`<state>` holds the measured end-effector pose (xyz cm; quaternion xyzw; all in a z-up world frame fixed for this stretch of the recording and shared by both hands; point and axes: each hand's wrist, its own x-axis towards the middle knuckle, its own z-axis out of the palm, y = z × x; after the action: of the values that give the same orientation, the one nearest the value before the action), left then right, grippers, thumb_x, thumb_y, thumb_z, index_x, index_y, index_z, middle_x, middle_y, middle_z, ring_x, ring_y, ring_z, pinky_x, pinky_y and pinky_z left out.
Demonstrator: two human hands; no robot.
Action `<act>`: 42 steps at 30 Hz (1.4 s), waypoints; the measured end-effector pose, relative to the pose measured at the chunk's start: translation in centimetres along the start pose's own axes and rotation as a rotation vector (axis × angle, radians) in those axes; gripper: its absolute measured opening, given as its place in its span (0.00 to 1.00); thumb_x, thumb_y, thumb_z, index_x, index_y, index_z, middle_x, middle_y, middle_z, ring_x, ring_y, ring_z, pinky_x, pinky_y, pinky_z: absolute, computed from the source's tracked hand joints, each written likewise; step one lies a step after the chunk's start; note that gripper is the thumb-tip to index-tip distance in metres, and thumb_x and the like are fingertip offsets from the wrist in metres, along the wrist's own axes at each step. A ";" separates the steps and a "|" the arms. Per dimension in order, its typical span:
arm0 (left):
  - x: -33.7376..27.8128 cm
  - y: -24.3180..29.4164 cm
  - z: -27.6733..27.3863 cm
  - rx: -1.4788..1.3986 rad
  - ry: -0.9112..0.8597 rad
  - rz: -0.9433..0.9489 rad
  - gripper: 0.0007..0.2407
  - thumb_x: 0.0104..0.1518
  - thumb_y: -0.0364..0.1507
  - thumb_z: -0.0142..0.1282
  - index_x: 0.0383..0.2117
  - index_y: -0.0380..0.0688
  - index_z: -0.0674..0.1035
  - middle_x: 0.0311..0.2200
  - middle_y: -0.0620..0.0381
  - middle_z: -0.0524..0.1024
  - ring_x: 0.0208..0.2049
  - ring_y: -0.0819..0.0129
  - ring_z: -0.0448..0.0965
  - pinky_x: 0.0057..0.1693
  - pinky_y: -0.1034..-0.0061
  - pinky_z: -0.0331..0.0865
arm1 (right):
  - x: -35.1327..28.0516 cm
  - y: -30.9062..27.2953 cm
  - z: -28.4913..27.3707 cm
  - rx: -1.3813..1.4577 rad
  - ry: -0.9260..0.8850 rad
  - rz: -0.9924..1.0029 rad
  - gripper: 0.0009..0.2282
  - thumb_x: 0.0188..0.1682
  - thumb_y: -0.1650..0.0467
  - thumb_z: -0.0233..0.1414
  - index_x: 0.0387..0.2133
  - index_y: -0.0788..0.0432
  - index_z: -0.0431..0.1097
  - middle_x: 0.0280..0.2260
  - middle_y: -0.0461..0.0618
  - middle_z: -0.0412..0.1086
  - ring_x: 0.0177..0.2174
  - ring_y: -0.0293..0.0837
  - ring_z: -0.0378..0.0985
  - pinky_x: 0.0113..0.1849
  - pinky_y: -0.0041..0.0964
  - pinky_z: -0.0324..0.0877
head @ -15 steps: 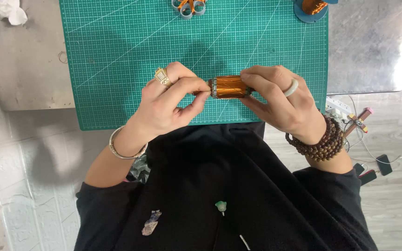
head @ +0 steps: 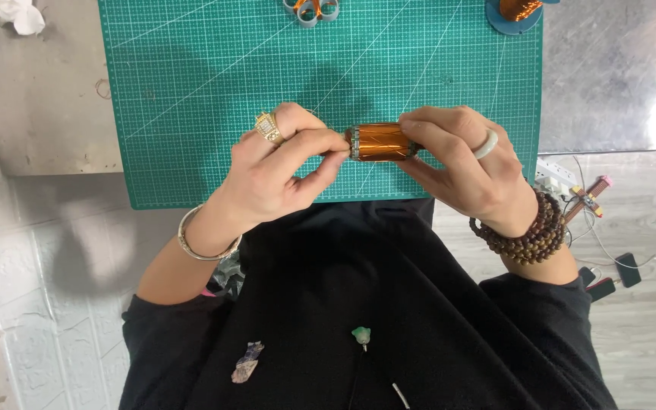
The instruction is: Assembling and inspecting a copper-wound motor rotor on a workstation.
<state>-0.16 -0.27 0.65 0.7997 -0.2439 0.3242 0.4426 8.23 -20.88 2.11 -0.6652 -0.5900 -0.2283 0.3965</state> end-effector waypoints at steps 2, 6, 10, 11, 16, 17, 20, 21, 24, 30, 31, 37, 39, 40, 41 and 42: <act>0.1 0.2 0.0 0.002 -0.001 0.001 0.04 0.51 0.15 0.56 0.28 0.37 0.78 0.23 0.55 0.69 0.22 0.66 0.71 0.35 0.77 0.71 | -0.2 0.0 0.0 0.004 0.002 -0.002 0.08 0.42 0.84 0.59 0.33 0.76 0.68 0.30 0.66 0.68 0.23 0.52 0.72 0.26 0.41 0.73; 0.2 0.5 -0.1 0.020 -0.004 0.016 0.04 0.51 0.15 0.56 0.28 0.37 0.78 0.23 0.55 0.69 0.22 0.65 0.71 0.35 0.76 0.71 | -0.8 0.1 0.1 -0.032 0.017 -0.028 0.09 0.41 0.83 0.60 0.32 0.75 0.68 0.30 0.66 0.69 0.23 0.51 0.72 0.25 0.40 0.72; 0.1 0.6 -0.2 0.025 0.001 0.022 0.04 0.51 0.15 0.56 0.27 0.37 0.77 0.23 0.55 0.69 0.22 0.66 0.70 0.35 0.77 0.71 | -0.3 -0.3 -0.1 -0.030 0.012 -0.035 0.08 0.42 0.84 0.59 0.32 0.75 0.68 0.30 0.66 0.68 0.23 0.52 0.72 0.25 0.39 0.71; -0.2 0.5 -0.1 0.029 0.007 0.022 0.04 0.50 0.16 0.57 0.27 0.38 0.78 0.23 0.56 0.69 0.22 0.66 0.70 0.35 0.76 0.71 | -0.3 -0.3 0.0 -0.037 0.023 -0.056 0.07 0.42 0.85 0.58 0.30 0.73 0.67 0.30 0.67 0.69 0.21 0.50 0.70 0.23 0.38 0.69; 0.5 1.0 -0.7 0.070 0.010 0.029 0.04 0.50 0.18 0.58 0.29 0.40 0.79 0.25 0.56 0.69 0.24 0.64 0.69 0.36 0.70 0.69 | -1.0 0.0 -0.5 -0.073 0.028 -0.102 0.08 0.41 0.87 0.54 0.26 0.67 0.63 0.30 0.66 0.70 0.17 0.46 0.65 0.20 0.36 0.65; 0.8 1.2 -0.9 0.191 -0.054 0.060 0.04 0.52 0.20 0.58 0.30 0.41 0.77 0.30 0.55 0.69 0.27 0.64 0.70 0.39 0.70 0.66 | -1.3 0.1 -0.9 -0.068 -0.085 -0.065 0.09 0.45 0.84 0.56 0.29 0.67 0.62 0.35 0.67 0.67 0.19 0.46 0.64 0.22 0.37 0.65; 1.0 1.6 -0.8 0.328 -0.120 0.098 0.05 0.55 0.19 0.58 0.34 0.42 0.76 0.35 0.54 0.69 0.32 0.62 0.71 0.42 0.69 0.62 | -1.6 0.2 -1.0 -0.057 -0.185 -0.010 0.11 0.48 0.82 0.58 0.33 0.66 0.60 0.40 0.67 0.65 0.20 0.47 0.64 0.23 0.37 0.65; 1.0 1.7 -0.6 0.345 -0.121 0.106 0.07 0.55 0.18 0.56 0.35 0.43 0.76 0.37 0.55 0.71 0.34 0.61 0.72 0.41 0.67 0.62 | -1.5 0.2 -1.0 -0.053 -0.174 0.006 0.11 0.48 0.82 0.59 0.33 0.65 0.60 0.39 0.66 0.65 0.20 0.47 0.64 0.23 0.37 0.66; 1.3 1.6 -0.6 0.285 -0.115 0.074 0.04 0.56 0.19 0.56 0.35 0.40 0.76 0.35 0.54 0.72 0.33 0.61 0.75 0.42 0.69 0.63 | -1.7 0.6 -0.8 -0.008 -0.162 0.009 0.13 0.48 0.80 0.60 0.34 0.67 0.58 0.40 0.68 0.67 0.27 0.52 0.75 0.27 0.39 0.73; 0.7 1.3 -1.0 0.249 -0.176 0.017 0.08 0.57 0.20 0.60 0.40 0.39 0.76 0.39 0.50 0.73 0.36 0.63 0.78 0.43 0.70 0.70 | -1.1 0.4 -1.1 0.056 -0.178 0.094 0.16 0.47 0.75 0.63 0.36 0.69 0.60 0.39 0.66 0.69 0.36 0.52 0.79 0.34 0.35 0.76; 0.7 1.4 -1.3 0.247 -0.178 0.015 0.08 0.57 0.20 0.60 0.40 0.39 0.76 0.39 0.50 0.73 0.36 0.63 0.78 0.43 0.70 0.70 | -1.5 0.4 -1.2 0.057 -0.178 0.098 0.16 0.47 0.75 0.63 0.36 0.69 0.60 0.39 0.66 0.69 0.36 0.52 0.79 0.34 0.35 0.76; 0.2 0.5 -2.2 0.167 -0.289 -0.200 0.13 0.58 0.23 0.59 0.47 0.38 0.72 0.40 0.51 0.72 0.36 0.65 0.76 0.40 0.79 0.73 | -0.9 1.2 -1.0 0.209 -0.193 0.345 0.17 0.43 0.71 0.61 0.39 0.69 0.62 0.38 0.63 0.71 0.37 0.50 0.78 0.36 0.30 0.75; 0.3 0.3 -2.2 0.157 -0.287 -0.232 0.12 0.58 0.24 0.59 0.47 0.37 0.73 0.39 0.52 0.72 0.31 0.69 0.75 0.40 0.79 0.71 | -0.6 1.5 -0.9 0.253 -0.213 0.363 0.16 0.44 0.71 0.59 0.40 0.69 0.63 0.38 0.60 0.71 0.31 0.45 0.75 0.33 0.28 0.73; 0.2 0.2 -2.2 0.151 -0.288 -0.237 0.12 0.58 0.24 0.59 0.47 0.37 0.73 0.39 0.52 0.72 0.31 0.69 0.75 0.40 0.79 0.71 | -0.5 1.4 -0.9 0.255 -0.217 0.369 0.16 0.44 0.71 0.59 0.40 0.69 0.63 0.38 0.60 0.71 0.31 0.45 0.75 0.33 0.28 0.73; 0.0 0.0 -2.2 0.139 -0.293 -0.256 0.13 0.58 0.25 0.59 0.46 0.38 0.73 0.38 0.52 0.74 0.31 0.68 0.74 0.39 0.78 0.70 | -0.5 1.4 -1.0 0.252 -0.237 0.393 0.15 0.44 0.71 0.59 0.39 0.68 0.64 0.36 0.58 0.72 0.29 0.42 0.74 0.32 0.27 0.72; 0.0 -0.2 -2.2 0.130 -0.299 -0.273 0.13 0.58 0.26 0.59 0.46 0.38 0.73 0.37 0.52 0.75 0.32 0.67 0.74 0.38 0.77 0.69 | -0.4 1.4 -1.0 0.250 -0.256 0.413 0.15 0.45 0.70 0.60 0.39 0.67 0.64 0.34 0.56 0.72 0.26 0.40 0.72 0.31 0.26 0.71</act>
<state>-0.72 1.72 1.40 0.8913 -0.1747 0.1540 0.3889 9.69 -21.86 2.01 -0.7409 -0.5106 0.0180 0.4359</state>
